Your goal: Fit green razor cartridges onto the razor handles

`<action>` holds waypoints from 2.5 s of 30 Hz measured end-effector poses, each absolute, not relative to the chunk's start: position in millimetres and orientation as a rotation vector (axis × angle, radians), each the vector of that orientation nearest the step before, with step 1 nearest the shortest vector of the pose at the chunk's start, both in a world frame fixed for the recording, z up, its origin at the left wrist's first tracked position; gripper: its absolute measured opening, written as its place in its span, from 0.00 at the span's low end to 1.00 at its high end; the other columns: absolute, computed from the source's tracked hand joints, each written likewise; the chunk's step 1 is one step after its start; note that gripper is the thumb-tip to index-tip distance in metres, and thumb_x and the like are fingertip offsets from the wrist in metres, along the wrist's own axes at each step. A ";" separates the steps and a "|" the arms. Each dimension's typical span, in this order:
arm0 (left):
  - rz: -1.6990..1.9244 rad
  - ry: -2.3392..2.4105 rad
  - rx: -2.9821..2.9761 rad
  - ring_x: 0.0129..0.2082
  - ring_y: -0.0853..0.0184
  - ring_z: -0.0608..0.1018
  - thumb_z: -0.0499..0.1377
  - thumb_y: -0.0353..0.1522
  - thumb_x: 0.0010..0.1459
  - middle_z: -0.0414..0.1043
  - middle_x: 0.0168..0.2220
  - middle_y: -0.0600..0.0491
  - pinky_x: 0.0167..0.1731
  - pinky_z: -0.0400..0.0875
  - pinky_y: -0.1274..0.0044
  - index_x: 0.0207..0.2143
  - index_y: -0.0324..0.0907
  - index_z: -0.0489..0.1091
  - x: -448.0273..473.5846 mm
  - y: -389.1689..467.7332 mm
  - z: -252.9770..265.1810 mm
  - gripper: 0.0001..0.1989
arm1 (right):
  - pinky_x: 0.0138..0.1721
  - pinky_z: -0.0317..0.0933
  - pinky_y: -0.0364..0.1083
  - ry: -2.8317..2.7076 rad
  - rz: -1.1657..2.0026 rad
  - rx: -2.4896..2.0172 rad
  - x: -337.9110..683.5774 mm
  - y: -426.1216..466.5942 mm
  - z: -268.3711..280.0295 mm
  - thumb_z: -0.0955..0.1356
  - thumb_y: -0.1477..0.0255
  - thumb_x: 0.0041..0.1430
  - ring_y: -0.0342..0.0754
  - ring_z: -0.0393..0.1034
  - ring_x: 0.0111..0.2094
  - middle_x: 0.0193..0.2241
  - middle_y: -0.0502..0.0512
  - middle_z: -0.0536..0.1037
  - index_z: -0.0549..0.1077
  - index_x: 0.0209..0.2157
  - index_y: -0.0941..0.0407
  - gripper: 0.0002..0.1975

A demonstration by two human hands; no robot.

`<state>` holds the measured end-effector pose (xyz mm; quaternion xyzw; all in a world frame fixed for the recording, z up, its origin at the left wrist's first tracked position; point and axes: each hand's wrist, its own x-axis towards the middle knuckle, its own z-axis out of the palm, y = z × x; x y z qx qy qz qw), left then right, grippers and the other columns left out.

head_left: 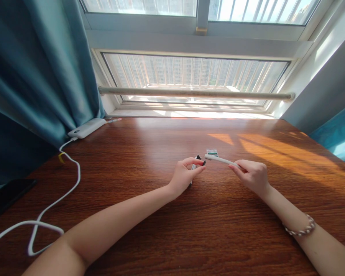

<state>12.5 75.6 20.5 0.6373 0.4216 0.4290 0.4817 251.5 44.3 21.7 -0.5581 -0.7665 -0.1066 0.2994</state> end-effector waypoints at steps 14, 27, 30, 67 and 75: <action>1.045 1.025 1.556 0.26 0.70 0.71 0.61 0.38 0.45 0.73 0.28 0.51 0.29 0.62 0.77 0.32 0.39 0.73 11.7 75.5 20.8 0.13 | 0.25 0.47 0.41 -2.055 -0.274 -1.503 251.1 44.0 21.3 0.63 0.61 0.54 0.40 0.62 0.19 0.15 0.48 0.68 0.72 0.21 0.56 0.16; 1.039 1.021 1.524 0.27 0.69 0.71 0.61 0.38 0.44 0.73 0.28 0.51 0.28 0.62 0.77 0.32 0.38 0.73 12.1 74.4 23.3 0.14 | 0.24 0.47 0.41 -2.031 -0.260 -1.518 249.4 44.1 22.6 0.61 0.60 0.55 0.40 0.63 0.18 0.14 0.48 0.69 0.72 0.21 0.56 0.18; 1.043 1.018 1.515 0.27 0.69 0.71 0.61 0.38 0.44 0.73 0.28 0.51 0.28 0.62 0.78 0.32 0.38 0.73 12.1 74.3 23.1 0.14 | 0.24 0.47 0.41 -2.067 -0.241 -1.462 249.5 44.0 22.6 0.62 0.60 0.55 0.40 0.63 0.19 0.14 0.48 0.69 0.73 0.22 0.56 0.17; 1.066 1.005 1.519 0.27 0.69 0.70 0.61 0.37 0.44 0.72 0.25 0.51 0.29 0.62 0.77 0.32 0.38 0.73 12.6 73.3 23.5 0.14 | 0.23 0.46 0.41 -2.062 -0.342 -1.488 249.6 44.0 21.9 0.60 0.60 0.56 0.40 0.63 0.18 0.13 0.49 0.69 0.71 0.19 0.56 0.20; 1.062 1.016 1.492 0.25 0.70 0.70 0.62 0.37 0.43 0.72 0.24 0.52 0.28 0.61 0.78 0.31 0.38 0.74 13.0 73.6 23.0 0.13 | 0.24 0.47 0.41 -2.063 -0.320 -1.495 249.8 43.1 21.9 0.61 0.61 0.56 0.40 0.63 0.18 0.14 0.49 0.69 0.72 0.20 0.56 0.19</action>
